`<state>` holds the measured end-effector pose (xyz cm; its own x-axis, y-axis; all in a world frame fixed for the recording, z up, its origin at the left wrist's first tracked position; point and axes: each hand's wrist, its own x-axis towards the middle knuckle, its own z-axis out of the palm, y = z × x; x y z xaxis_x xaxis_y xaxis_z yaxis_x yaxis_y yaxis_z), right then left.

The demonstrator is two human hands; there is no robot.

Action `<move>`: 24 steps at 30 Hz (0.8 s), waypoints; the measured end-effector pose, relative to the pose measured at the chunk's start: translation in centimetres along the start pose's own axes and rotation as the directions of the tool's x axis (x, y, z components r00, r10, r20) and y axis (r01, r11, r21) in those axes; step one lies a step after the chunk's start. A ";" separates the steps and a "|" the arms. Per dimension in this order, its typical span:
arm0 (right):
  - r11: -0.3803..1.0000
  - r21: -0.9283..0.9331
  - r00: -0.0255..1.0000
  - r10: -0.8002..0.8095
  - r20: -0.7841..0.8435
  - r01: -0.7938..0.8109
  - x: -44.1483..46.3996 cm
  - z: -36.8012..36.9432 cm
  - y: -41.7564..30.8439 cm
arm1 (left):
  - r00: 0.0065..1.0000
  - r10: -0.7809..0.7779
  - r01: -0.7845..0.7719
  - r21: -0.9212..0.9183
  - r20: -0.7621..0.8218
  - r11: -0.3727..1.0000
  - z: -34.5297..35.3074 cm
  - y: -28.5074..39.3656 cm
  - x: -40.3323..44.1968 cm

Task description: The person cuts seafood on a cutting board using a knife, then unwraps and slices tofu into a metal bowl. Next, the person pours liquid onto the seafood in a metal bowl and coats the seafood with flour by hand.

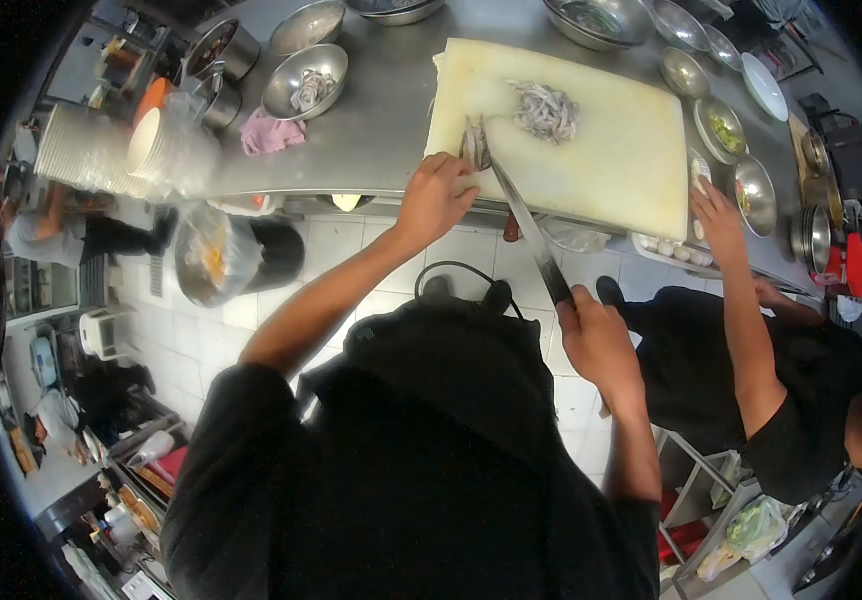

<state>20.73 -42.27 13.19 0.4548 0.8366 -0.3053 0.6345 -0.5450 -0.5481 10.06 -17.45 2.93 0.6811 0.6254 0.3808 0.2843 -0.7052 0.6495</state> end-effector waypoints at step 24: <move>0.985 -0.024 0.979 0.174 0.103 -0.173 0.8 0.3 -4.1 | 0.977 0.212 -0.211 -0.152 -0.009 0.965 0.7 -2.9 0.9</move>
<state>18.27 -39.34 14.94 0.4919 0.7300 -0.4744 0.5614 -0.6825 -0.4681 10.30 -15.12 0.93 0.7198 0.4643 0.5161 0.0278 -0.7622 0.6468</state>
